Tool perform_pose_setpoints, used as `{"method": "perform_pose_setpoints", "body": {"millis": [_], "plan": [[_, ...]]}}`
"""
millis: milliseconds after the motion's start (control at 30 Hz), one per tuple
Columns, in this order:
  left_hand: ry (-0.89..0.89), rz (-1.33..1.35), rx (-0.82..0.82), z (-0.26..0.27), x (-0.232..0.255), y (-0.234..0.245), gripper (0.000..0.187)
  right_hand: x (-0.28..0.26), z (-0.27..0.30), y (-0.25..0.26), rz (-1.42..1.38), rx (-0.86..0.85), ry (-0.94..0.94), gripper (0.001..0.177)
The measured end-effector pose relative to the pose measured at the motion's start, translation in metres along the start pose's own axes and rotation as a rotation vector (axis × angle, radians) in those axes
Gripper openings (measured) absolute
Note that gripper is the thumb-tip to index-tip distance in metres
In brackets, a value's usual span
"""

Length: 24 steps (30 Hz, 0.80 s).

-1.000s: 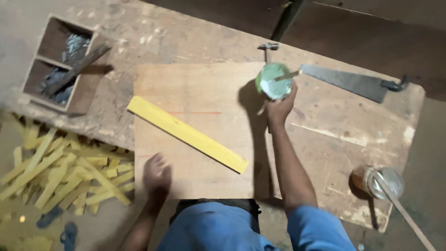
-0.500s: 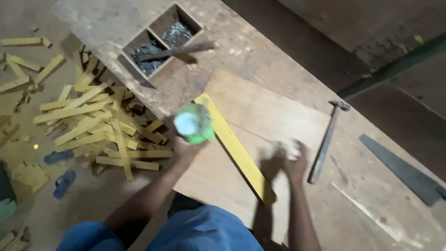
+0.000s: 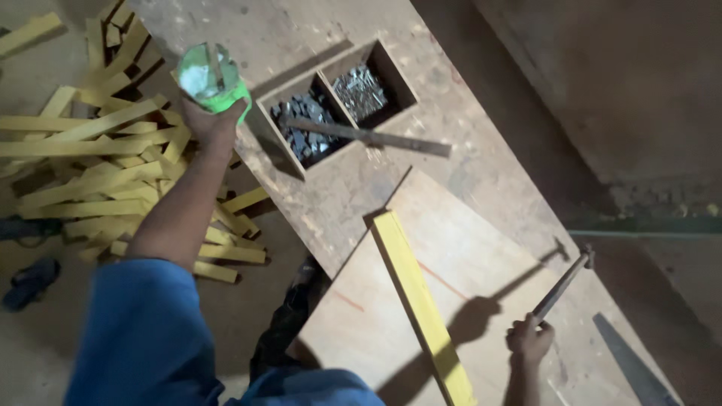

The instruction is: The person applies adhesive from a small container to the edge of a thin wooden strip using a small brush and then aligns the strip onto a square plywood board.

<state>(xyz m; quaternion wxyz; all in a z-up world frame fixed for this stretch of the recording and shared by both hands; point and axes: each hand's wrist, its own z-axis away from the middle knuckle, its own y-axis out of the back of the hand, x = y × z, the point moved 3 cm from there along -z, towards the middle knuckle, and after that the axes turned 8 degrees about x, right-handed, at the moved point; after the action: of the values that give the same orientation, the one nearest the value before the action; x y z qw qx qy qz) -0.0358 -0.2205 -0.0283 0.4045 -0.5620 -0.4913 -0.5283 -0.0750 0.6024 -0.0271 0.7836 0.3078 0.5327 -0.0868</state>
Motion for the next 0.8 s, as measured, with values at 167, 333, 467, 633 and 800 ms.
{"method": "perform_pose_setpoints", "body": {"millis": [167,333,467,633,800], "plan": [[-0.023,-0.086,0.011,-0.057,-0.045,-0.062,0.091,-0.056,0.107,-0.095,-0.207,-0.263,0.354,0.056],[0.128,-0.179,-0.011,-0.062,-0.036,-0.078,0.108,-0.155,0.23,-0.217,-0.345,-0.715,0.185,0.058],[0.358,0.086,-0.028,-0.037,-0.002,-0.051,0.099,-0.217,0.283,-0.326,-0.239,-0.87,0.025,0.058],[0.345,-0.065,0.042,0.061,-0.03,0.028,0.079,-0.256,0.335,-0.467,-0.404,-1.003,0.013,0.059],[0.209,-0.172,-0.009,0.196,-0.104,0.127,0.051,-0.213,0.373,-0.467,0.151,-1.363,0.474,0.052]]}}
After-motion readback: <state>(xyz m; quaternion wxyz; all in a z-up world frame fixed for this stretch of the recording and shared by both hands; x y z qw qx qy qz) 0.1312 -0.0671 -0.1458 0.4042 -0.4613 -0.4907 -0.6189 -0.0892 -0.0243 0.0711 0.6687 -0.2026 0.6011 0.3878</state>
